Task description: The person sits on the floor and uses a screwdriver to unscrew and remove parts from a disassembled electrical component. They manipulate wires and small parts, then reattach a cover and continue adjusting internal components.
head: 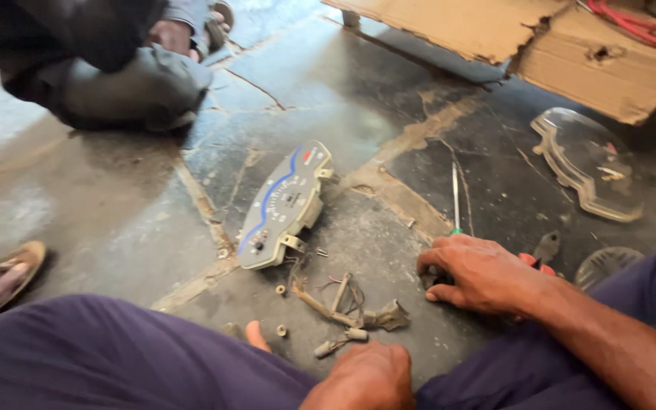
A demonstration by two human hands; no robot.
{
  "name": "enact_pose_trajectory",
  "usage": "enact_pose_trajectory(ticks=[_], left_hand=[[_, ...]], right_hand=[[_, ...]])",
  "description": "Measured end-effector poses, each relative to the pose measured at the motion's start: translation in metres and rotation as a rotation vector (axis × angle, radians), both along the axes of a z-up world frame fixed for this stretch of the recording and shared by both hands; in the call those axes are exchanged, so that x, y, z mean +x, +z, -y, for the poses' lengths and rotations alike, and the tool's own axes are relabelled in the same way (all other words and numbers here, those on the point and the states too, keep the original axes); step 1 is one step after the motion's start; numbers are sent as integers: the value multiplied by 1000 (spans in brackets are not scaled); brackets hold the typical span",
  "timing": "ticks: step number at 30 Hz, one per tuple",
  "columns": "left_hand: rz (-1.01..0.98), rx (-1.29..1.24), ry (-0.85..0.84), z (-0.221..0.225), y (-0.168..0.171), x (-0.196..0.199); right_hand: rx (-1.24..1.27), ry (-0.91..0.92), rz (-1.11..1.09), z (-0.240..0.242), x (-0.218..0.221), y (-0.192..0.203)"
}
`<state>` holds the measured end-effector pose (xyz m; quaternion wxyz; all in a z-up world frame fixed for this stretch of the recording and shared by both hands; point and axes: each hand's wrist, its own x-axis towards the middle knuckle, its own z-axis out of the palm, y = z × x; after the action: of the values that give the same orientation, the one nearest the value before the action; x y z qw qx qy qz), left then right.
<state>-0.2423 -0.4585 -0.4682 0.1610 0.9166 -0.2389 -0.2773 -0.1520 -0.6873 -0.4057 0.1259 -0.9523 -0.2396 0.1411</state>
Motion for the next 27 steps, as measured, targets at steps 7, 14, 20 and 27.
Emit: enact_pose_trajectory(ticks=[7,14,20,27], left_hand=[[-175,-56,221,44,42,-6],[-252,-214,539,79,52,-5],[-265,-62,169,57,82,5],[-9,-170,229,-89,128,114]], right_hand=[[-21,-32,42,2,-10,-2],[116,-165,43,9,-12,-1],[132,-173,123,8,-6,-1],[278,-239,178,-27,-5,9]])
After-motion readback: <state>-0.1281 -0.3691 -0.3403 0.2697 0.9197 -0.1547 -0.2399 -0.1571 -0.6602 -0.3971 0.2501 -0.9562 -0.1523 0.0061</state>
